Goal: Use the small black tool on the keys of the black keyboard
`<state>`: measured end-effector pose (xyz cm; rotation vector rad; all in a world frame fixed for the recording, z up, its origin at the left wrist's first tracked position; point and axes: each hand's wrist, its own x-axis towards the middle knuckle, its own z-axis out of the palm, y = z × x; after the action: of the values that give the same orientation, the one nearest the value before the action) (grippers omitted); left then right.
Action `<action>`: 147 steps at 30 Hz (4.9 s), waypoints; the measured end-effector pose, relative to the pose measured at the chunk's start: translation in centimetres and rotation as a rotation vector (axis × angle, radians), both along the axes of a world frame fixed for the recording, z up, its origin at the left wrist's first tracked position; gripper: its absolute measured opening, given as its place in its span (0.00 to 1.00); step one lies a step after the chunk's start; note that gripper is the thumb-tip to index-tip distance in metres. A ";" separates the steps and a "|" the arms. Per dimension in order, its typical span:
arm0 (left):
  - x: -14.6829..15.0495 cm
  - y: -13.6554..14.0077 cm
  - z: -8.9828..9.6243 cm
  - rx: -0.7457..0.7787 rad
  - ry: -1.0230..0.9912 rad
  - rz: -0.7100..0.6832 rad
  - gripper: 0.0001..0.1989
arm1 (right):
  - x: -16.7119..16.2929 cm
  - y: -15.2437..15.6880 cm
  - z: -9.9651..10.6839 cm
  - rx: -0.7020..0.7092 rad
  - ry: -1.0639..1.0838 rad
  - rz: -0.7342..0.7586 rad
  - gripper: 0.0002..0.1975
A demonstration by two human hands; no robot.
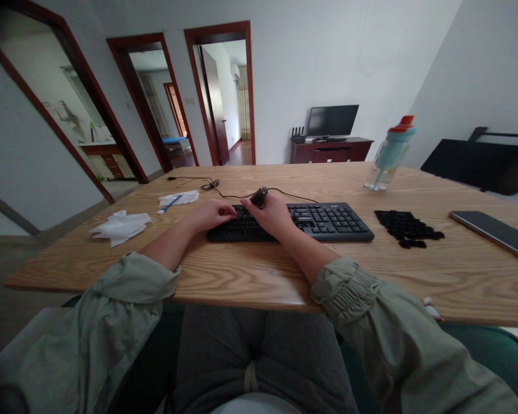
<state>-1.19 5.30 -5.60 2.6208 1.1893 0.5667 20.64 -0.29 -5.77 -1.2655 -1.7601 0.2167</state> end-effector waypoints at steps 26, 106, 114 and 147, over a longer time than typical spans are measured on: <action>0.1 -0.4 0.4 0.000 -0.040 0.008 0.12 | 0.5 0.2 0.1 -0.005 0.045 0.197 0.16; 1.3 -2.7 1.4 0.238 0.203 0.083 0.09 | 1.6 0.6 1.7 -0.369 0.234 0.336 0.12; 0.9 -1.7 0.7 0.201 0.162 0.035 0.12 | 1.3 1.7 0.0 -0.336 0.350 0.196 0.13; 1.3 -2.9 1.5 0.271 0.336 -0.018 0.13 | 1.2 -0.3 0.5 -0.046 0.003 0.263 0.08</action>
<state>0.08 2.44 -4.14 3.0459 1.2537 0.3084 21.85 -0.64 -5.27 -1.0623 -1.9259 0.4114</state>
